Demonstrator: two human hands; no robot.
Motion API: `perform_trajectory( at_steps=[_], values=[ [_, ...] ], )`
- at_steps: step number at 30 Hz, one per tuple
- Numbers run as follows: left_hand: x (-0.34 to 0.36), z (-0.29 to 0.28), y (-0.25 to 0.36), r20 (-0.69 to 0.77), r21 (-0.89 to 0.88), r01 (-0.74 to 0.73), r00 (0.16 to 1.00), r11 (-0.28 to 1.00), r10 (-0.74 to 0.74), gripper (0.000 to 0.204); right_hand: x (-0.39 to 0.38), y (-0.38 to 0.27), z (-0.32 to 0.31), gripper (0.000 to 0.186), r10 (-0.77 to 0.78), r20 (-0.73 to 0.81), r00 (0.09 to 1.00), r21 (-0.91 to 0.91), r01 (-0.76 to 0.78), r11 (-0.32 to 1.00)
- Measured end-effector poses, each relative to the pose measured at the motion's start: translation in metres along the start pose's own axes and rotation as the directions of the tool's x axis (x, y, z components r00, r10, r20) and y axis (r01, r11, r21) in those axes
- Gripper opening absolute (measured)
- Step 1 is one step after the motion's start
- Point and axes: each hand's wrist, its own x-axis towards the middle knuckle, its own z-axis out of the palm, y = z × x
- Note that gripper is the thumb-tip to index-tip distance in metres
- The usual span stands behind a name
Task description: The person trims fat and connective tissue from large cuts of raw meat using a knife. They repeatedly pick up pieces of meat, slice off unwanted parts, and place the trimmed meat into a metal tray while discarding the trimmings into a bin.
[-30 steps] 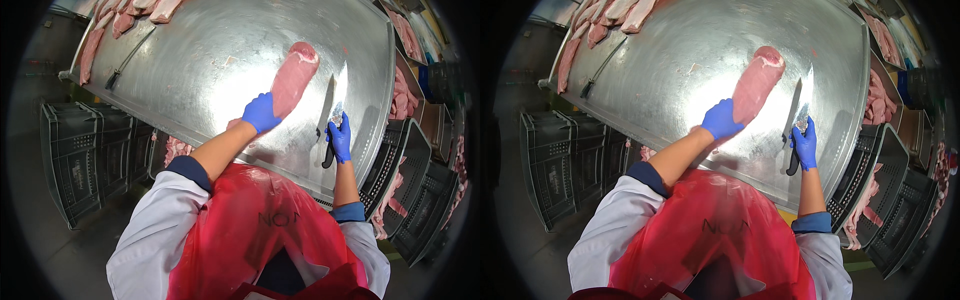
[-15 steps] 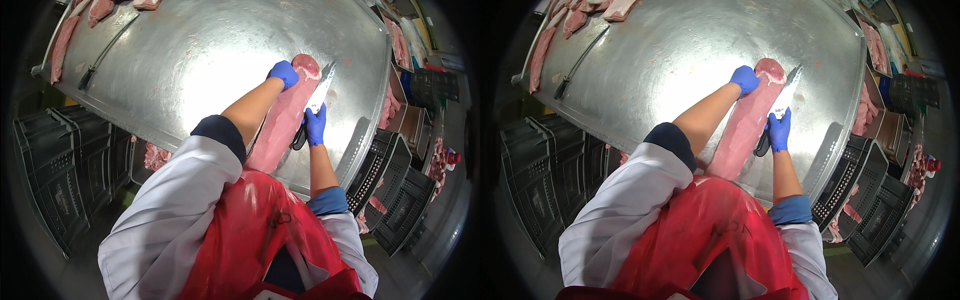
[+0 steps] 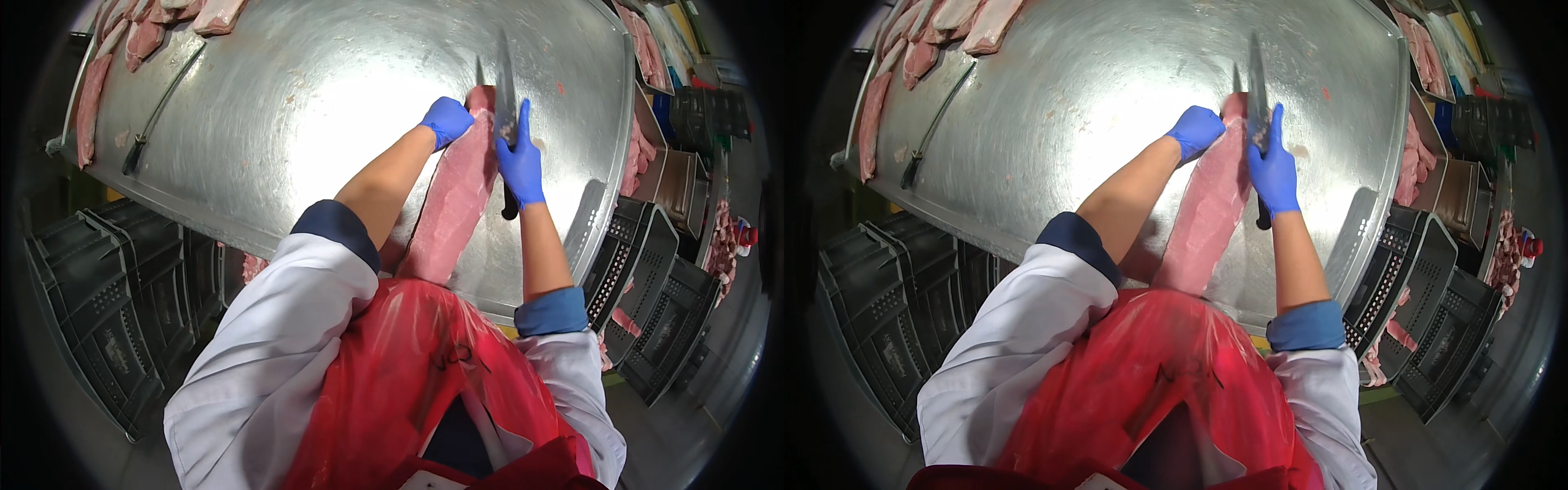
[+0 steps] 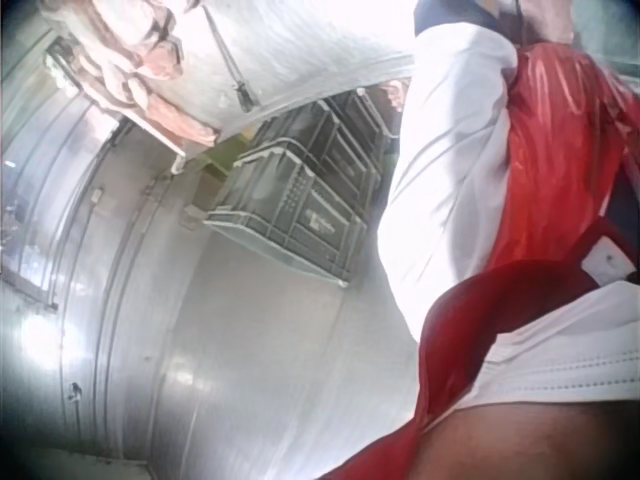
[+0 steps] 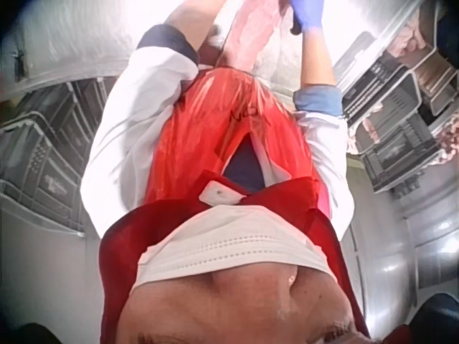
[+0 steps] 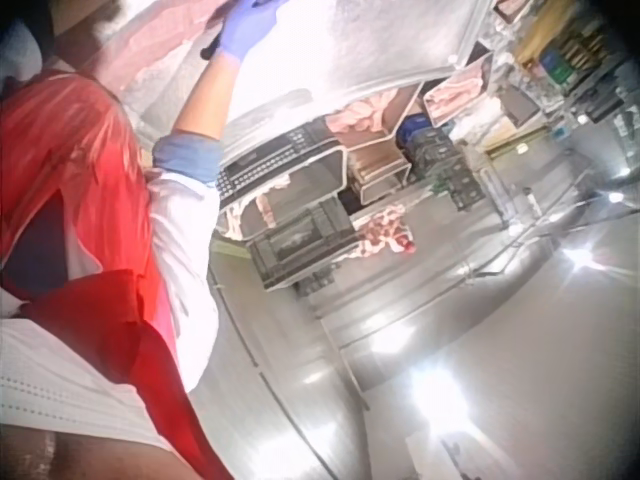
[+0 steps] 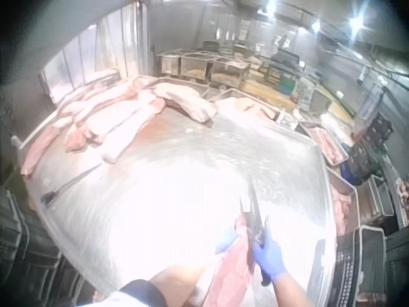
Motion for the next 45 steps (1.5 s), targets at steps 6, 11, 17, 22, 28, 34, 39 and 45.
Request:
perform_trajectory(
  at_steps=[6, 11, 17, 22, 28, 34, 39, 45],
  values=[
    [-0.011, -0.003, 0.020, 0.009, -0.040, 0.081, 0.997, 0.996, -0.081, 0.046, 0.041, 0.011, 0.005, 0.082, -0.115, 0.231, 0.966, -0.249, 0.173, 0.953],
    [-0.021, -0.006, 0.028, -0.042, -0.143, 0.183, 0.981, 0.973, -0.190, 0.045, 0.018, -0.006, -0.021, 0.077, 0.084, 0.484, 0.871, -0.364, 0.112, 0.925],
    [-0.037, -0.010, 0.032, -0.050, -0.202, 0.175, 0.981, 0.964, -0.188, 0.040, -0.038, -0.010, -0.079, 0.074, 0.056, 0.567, 0.822, -0.220, 0.086, 0.972],
    [-0.045, -0.017, 0.058, -0.057, -0.197, 0.203, 0.974, 0.959, -0.218, 0.035, -0.003, -0.021, -0.042, 0.075, 0.110, 0.532, 0.840, -0.207, 0.003, 0.978],
    [-0.049, -0.012, 0.043, -0.148, -0.163, 0.206, 0.962, 0.965, -0.230, 0.029, -0.044, -0.036, -0.078, 0.075, 0.143, 0.639, 0.756, -0.266, 0.043, 0.963],
    [-0.063, -0.007, 0.057, -0.182, -0.253, 0.159, 0.961, 0.954, -0.208, 0.028, -0.026, -0.009, -0.037, 0.079, 0.015, 0.528, 0.849, -0.256, 0.142, 0.956],
    [-0.060, -0.008, 0.050, -0.237, -0.160, 0.146, 0.954, 0.976, -0.182, 0.022, -0.052, -0.031, -0.063, 0.078, 0.159, 0.637, 0.755, -0.152, -0.080, 0.985],
    [-0.057, -0.027, 0.062, -0.148, -0.302, 0.035, 0.985, 0.953, -0.084, 0.018, -0.041, -0.023, -0.038, 0.077, 0.109, 0.568, 0.816, 0.040, -0.160, 0.986]
  ],
)
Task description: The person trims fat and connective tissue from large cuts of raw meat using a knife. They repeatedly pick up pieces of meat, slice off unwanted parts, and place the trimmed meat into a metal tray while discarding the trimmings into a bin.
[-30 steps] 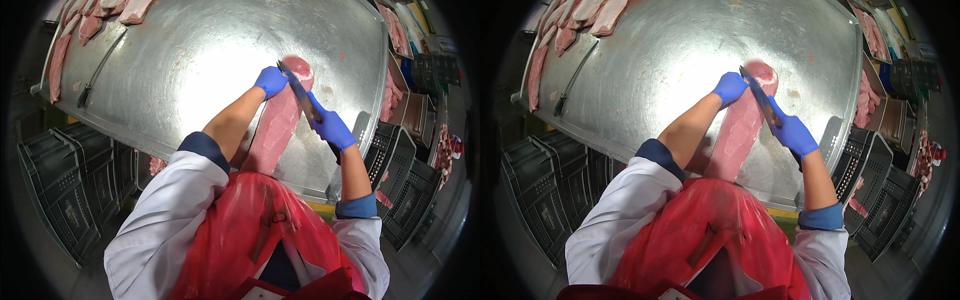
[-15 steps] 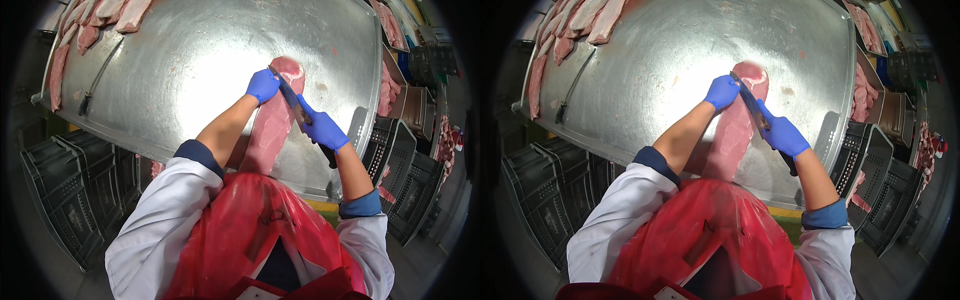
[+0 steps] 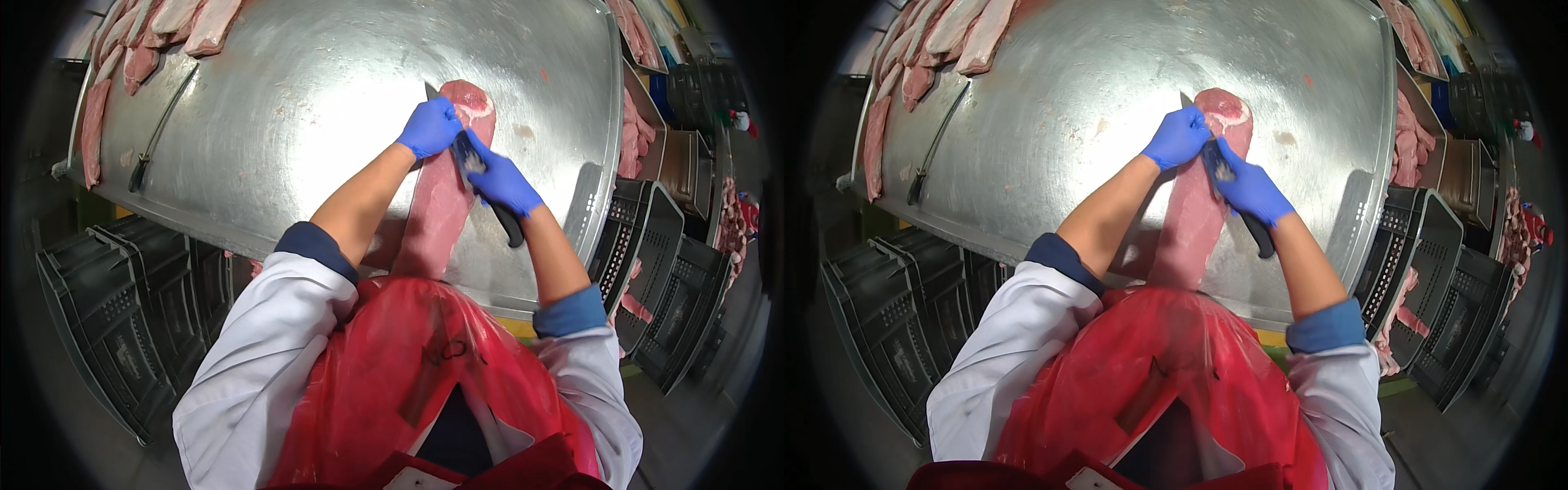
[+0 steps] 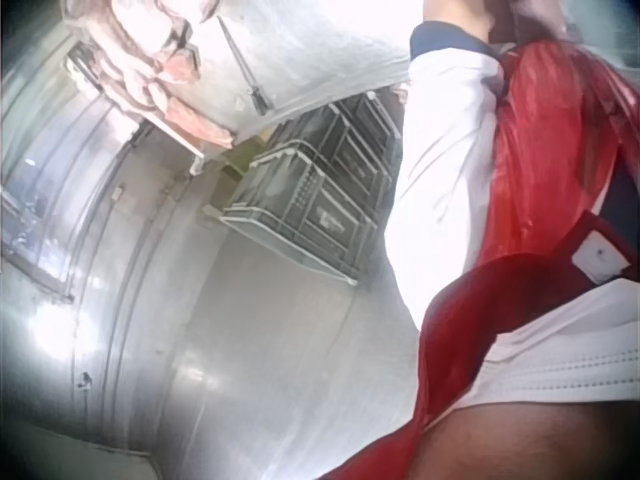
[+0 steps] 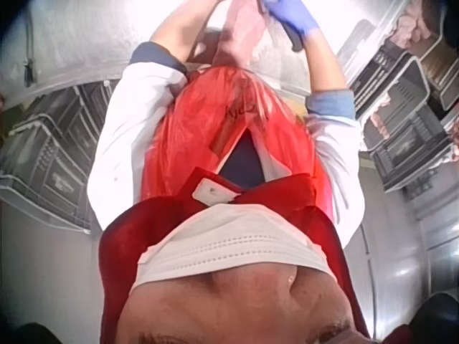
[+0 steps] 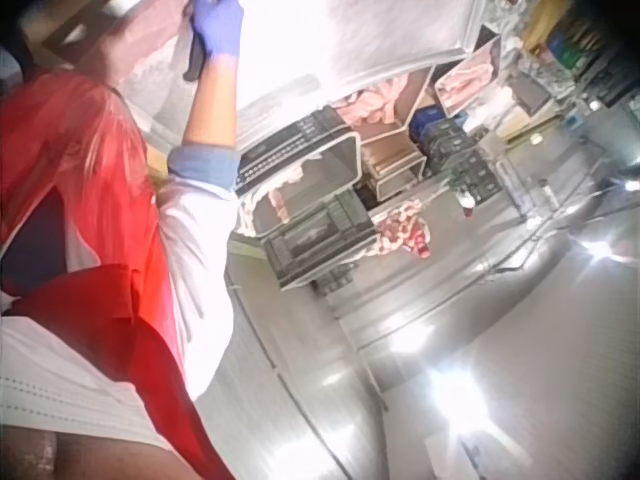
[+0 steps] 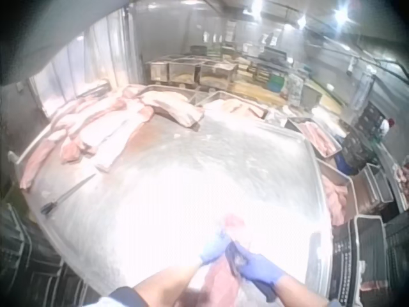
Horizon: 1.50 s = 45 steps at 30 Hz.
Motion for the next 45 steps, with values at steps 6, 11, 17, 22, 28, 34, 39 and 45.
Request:
perform_trajectory(
  at_steps=[6, 11, 17, 22, 28, 34, 39, 45],
  values=[
    [0.009, -0.019, 0.012, 0.170, -0.296, 0.194, 0.974, 0.935, -0.148, 0.018, -0.055, 0.002, 0.010, 0.078, 0.141, 0.120, 0.983, 0.052, -0.148, 0.988],
    [0.002, -0.005, 0.023, 0.163, -0.320, -0.088, 0.976, 0.943, 0.146, 0.022, -0.016, 0.011, 0.024, 0.079, 0.033, -0.064, 0.997, 0.171, -0.022, 0.985],
    [-0.011, -0.027, 0.044, 0.085, -0.259, -0.061, 0.993, 0.964, 0.086, 0.022, -0.076, -0.005, 0.041, 0.079, 0.170, 0.144, 0.975, 0.085, -0.183, 0.979],
    [-0.030, -0.037, 0.074, 0.154, -0.330, -0.076, 0.979, 0.941, 0.133, 0.030, -0.103, 0.000, 0.056, 0.079, 0.152, 0.078, 0.985, 0.113, -0.160, 0.981],
    [-0.050, -0.045, 0.079, 0.155, -0.463, -0.065, 0.976, 0.884, 0.153, 0.022, -0.140, -0.017, 0.065, 0.082, 0.203, 0.194, 0.960, 0.040, -0.214, 0.976],
    [-0.119, -0.092, 0.125, 0.142, -0.786, -0.024, 0.966, 0.618, 0.218, 0.006, -0.162, 0.000, 0.086, 0.082, 0.027, 0.212, 0.977, -0.142, 0.003, 0.990],
    [-0.242, -0.173, 0.148, -0.214, -0.792, -0.271, 0.963, 0.547, 0.167, 0.029, -0.124, 0.024, 0.107, 0.082, -0.214, 0.280, 0.936, -0.040, 0.234, 0.971],
    [-0.401, -0.260, 0.091, -0.597, -0.522, -0.385, 0.802, 0.761, -0.004, 0.021, -0.055, 0.085, 0.102, 0.084, -0.267, -0.087, 0.960, 0.131, 0.277, 0.952]
  ],
)
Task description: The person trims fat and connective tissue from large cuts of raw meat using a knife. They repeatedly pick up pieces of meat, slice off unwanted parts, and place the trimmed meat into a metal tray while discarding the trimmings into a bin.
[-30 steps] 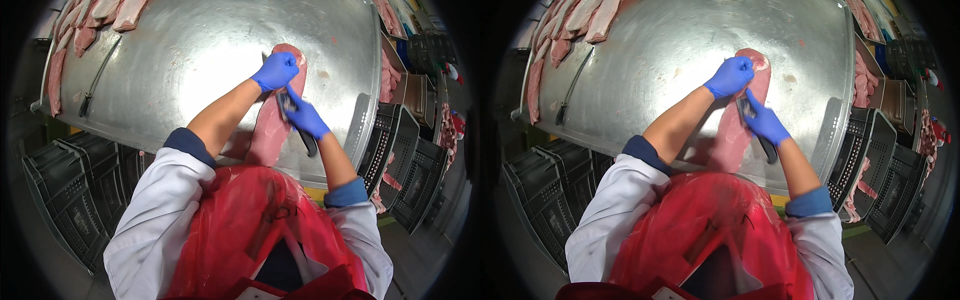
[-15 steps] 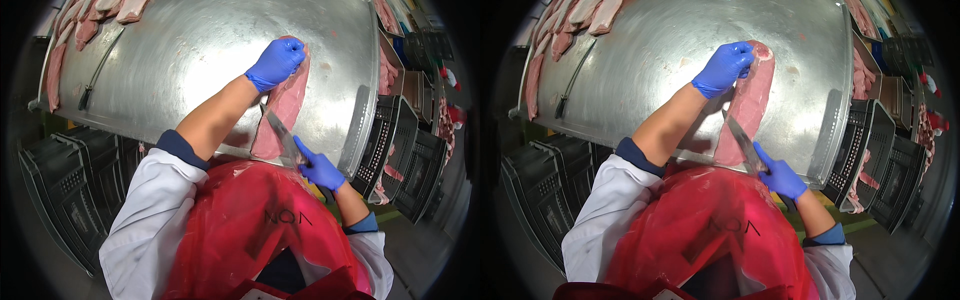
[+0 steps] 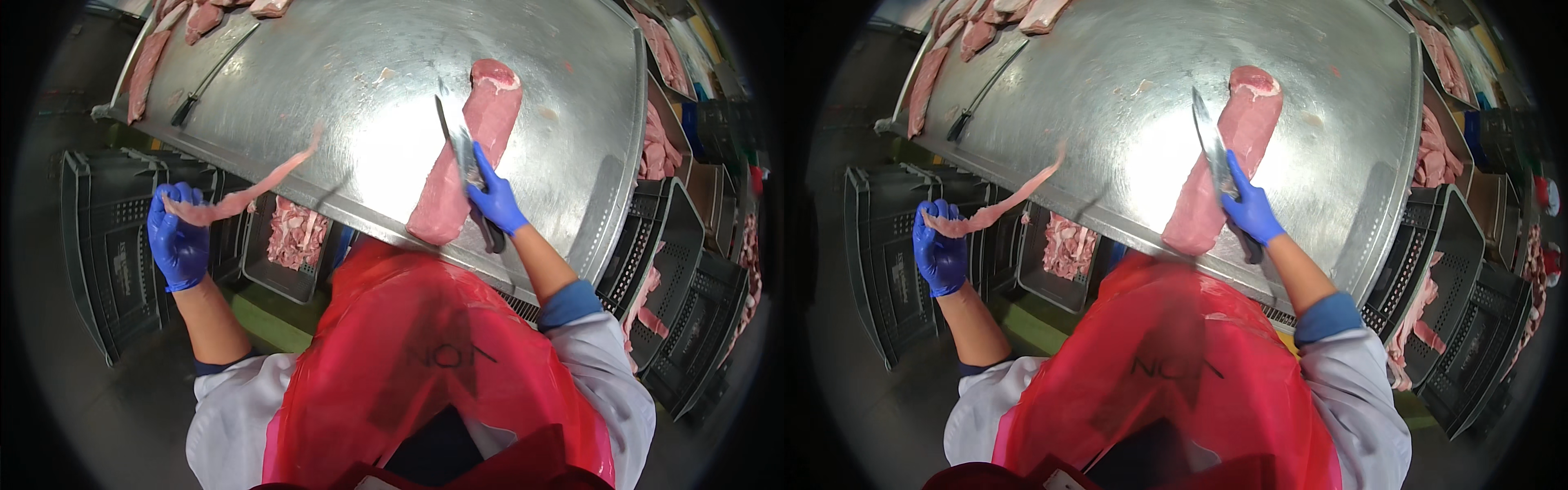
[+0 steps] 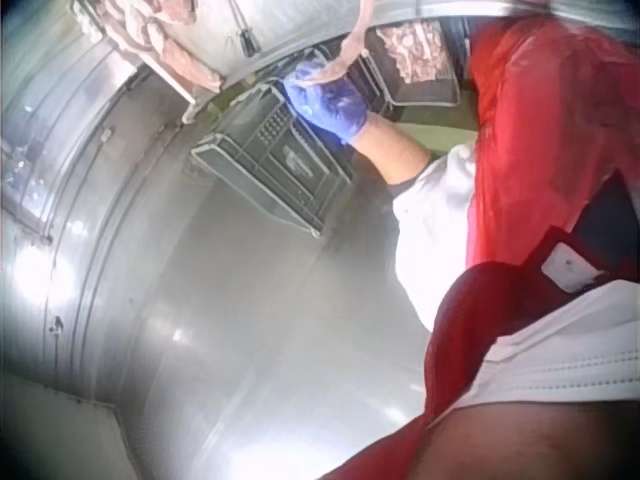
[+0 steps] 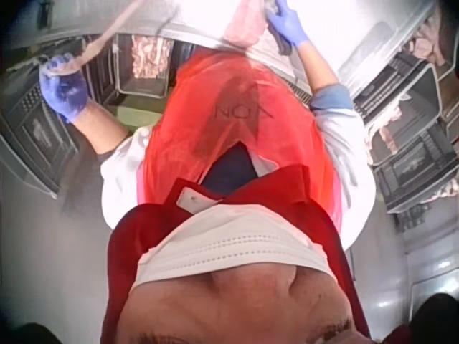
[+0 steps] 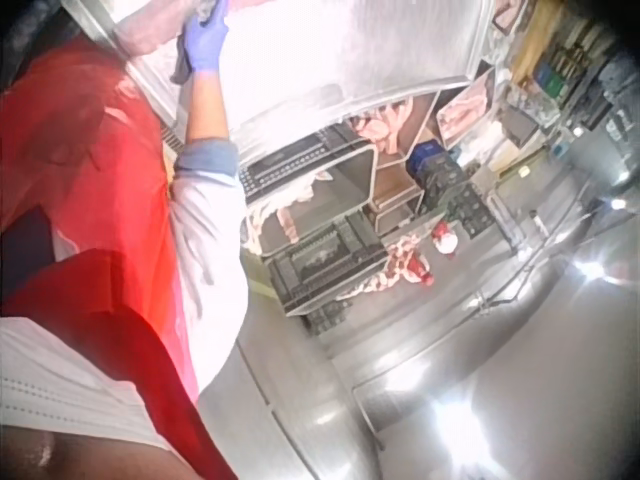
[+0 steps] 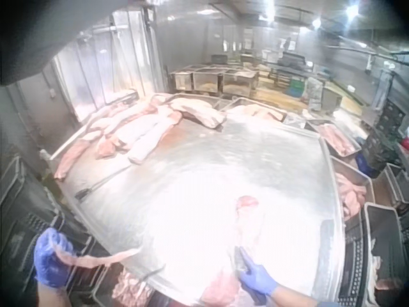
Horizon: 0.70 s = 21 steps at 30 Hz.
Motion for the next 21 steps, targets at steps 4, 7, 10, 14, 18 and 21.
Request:
perform_trajectory(
  at_steps=[4, 7, 10, 14, 18, 21],
  values=[
    [-0.035, -0.118, -0.036, -0.298, 0.309, 0.170, 0.952, 0.936, -0.075, 0.006, 0.042, -0.019, 0.034, 0.081, -0.166, -0.003, 0.986, 0.125, 0.165, 0.978],
    [-0.063, -0.200, -0.082, -0.393, 0.880, 0.444, 0.880, 0.168, -0.266, 0.021, 0.062, -0.028, 0.014, 0.079, -0.283, 0.010, 0.959, 0.093, 0.281, 0.955],
    [-0.061, -0.136, -0.145, -0.102, 0.989, 0.082, 0.982, -0.125, -0.162, 0.047, 0.070, -0.060, -0.028, 0.080, -0.122, -0.047, 0.991, -0.051, 0.120, 0.991],
    [-0.056, 0.116, -0.252, 0.267, 0.938, -0.231, 0.957, 0.260, -0.111, 0.087, 0.078, -0.011, -0.012, 0.081, -0.239, -0.026, 0.971, -0.551, 0.185, 0.814],
    [-0.036, 0.206, -0.294, 0.196, 0.967, -0.240, 0.915, -0.086, -0.352, 0.080, -0.001, 0.000, -0.017, 0.087, -0.060, 0.151, 0.987, -0.654, 0.146, 0.742],
    [0.006, 0.199, -0.284, 0.041, 0.998, -0.024, 0.954, 0.060, -0.298, 0.077, -0.054, 0.011, -0.023, 0.088, 0.050, 0.171, 0.984, -0.620, 0.068, 0.782]
  ],
)
